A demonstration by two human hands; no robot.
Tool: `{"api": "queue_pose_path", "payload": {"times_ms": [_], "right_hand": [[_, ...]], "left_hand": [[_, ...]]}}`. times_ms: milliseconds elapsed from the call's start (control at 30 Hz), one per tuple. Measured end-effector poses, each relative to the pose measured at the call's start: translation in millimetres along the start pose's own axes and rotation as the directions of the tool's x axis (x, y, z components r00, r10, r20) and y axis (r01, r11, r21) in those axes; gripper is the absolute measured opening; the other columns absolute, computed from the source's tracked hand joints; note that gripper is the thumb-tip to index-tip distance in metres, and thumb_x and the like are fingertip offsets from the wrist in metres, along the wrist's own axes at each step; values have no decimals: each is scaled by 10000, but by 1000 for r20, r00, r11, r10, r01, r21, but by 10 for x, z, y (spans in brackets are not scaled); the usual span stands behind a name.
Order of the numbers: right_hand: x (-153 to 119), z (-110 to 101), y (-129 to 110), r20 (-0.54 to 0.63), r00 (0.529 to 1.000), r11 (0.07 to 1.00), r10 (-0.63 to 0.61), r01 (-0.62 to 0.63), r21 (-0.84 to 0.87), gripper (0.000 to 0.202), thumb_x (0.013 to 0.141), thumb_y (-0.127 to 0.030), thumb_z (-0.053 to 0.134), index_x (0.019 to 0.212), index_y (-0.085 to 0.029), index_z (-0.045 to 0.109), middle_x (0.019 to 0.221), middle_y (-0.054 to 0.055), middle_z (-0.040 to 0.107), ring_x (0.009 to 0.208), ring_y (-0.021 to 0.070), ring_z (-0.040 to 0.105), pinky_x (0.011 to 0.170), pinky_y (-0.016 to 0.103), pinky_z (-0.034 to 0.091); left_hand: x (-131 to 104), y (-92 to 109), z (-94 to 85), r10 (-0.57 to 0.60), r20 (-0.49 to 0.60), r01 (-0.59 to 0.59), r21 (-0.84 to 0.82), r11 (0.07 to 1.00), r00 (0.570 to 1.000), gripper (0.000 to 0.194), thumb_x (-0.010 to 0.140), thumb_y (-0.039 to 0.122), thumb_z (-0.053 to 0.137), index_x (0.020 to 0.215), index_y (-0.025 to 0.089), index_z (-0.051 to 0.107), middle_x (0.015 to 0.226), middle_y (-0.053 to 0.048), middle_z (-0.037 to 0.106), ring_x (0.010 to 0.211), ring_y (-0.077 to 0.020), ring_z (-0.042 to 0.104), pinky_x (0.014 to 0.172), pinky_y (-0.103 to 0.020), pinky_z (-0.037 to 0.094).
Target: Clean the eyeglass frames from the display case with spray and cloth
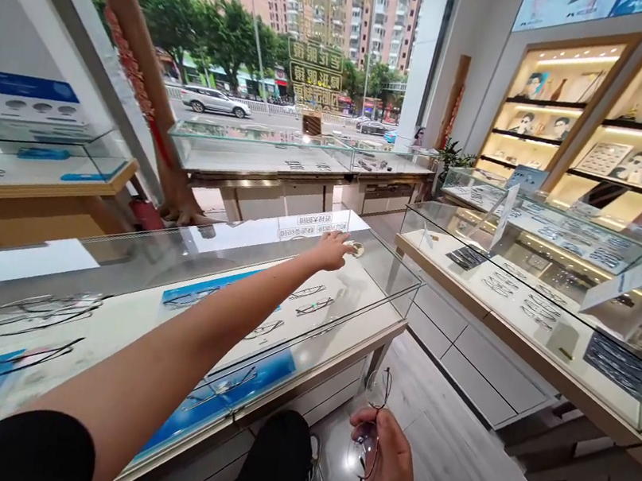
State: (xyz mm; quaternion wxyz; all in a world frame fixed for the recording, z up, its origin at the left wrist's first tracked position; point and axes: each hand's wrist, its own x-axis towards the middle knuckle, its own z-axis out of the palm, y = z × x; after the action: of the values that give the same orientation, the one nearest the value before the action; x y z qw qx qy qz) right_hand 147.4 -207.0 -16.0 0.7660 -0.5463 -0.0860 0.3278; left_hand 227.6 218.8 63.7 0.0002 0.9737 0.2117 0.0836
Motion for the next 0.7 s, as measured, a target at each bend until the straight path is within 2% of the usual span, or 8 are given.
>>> {"api": "queue_pose_path", "payload": {"times_ms": [100, 167, 233, 333, 433, 533, 633, 700], "right_hand": [[25, -46, 4, -18, 1000, 1000, 5, -5, -15, 460, 782, -698, 786, 821, -241, 816, 894, 96, 726, 795, 237, 633, 765, 363, 587], [31, -58, -9, -19, 1000, 1000, 2, -2, -22, 468, 784, -705, 779, 813, -240, 814, 888, 99, 722, 789, 239, 628, 760, 368, 590], [32, -63, -33, -3, 1000, 999, 0, 0, -36, 462, 801, -699, 767, 829, -240, 816, 902, 103, 722, 802, 247, 630, 768, 375, 593], [32, -35, -81, 47, 999, 999, 4, -2, -45, 450, 823, -686, 758, 874, -244, 821, 948, 111, 727, 856, 264, 647, 812, 386, 601], [32, 52, -114, 88, 996, 1000, 2, 0, -30, 452, 825, -694, 753, 869, -250, 822, 953, 108, 729, 887, 266, 662, 844, 381, 604], [27, 164, -110, 118, 993, 1000, -1, 4, -25, 432, 831, -685, 755, 876, -260, 821, 967, 97, 737, 923, 267, 677, 864, 372, 603], [1, 273, -86, 173, 985, 1000, -7, 11, -20, 403, 854, -655, 751, 904, -261, 819, 1004, 91, 742, 984, 273, 680, 897, 365, 590], [-36, 372, -73, 213, 977, 1000, -14, 15, -3, 392, 861, -636, 756, 919, -255, 821, 1013, 91, 742, 1018, 278, 676, 922, 368, 581]], "left_hand": [[105, 12, 89, 0, -7, -1, -60, 998, 1000, 508, 757, 164, 675, 1254, 253, 730, 1500, -114, 620, 1449, -387, 420, 1189, -604, 258], [77, 19, 70, -4, -50, -2, -106, 994, 999, 481, 772, 168, 674, 1246, 231, 721, 1450, -126, 657, 1431, -382, 445, 1186, -595, 267], [-11, 21, -31, -21, -137, 0, -152, 988, 990, 456, 832, 194, 645, 1286, 212, 693, 1469, -140, 641, 1430, -371, 451, 1194, -581, 271], [-224, 8, -321, -85, -303, 16, -224, 975, 949, 384, 951, 248, 549, 1314, 189, 661, 1468, -146, 630, 1386, -335, 505, 1191, -527, 323], [-538, -28, -688, -162, -421, 36, -292, 956, 892, 348, 1012, 308, 506, 1297, 171, 651, 1385, -145, 664, 1255, -284, 615, 1087, -439, 470], [-972, -70, -1033, -266, -492, -4, -482, 876, 829, 334, 992, 342, 591, 1269, 169, 662, 1310, -135, 696, 1078, -236, 696, 946, -381, 567], [-1505, -95, -1307, -371, -495, -74, -670, 738, 786, 319, 908, 317, 706, 1201, 189, 701, 1259, -112, 724, 971, -219, 715, 834, -363, 595], [-1894, -104, -1431, -409, -458, -67, -727, 683, 789, 318, 875, 316, 730, 1170, 199, 715, 1230, -104, 735, 957, -222, 717, 793, -358, 586]]}}
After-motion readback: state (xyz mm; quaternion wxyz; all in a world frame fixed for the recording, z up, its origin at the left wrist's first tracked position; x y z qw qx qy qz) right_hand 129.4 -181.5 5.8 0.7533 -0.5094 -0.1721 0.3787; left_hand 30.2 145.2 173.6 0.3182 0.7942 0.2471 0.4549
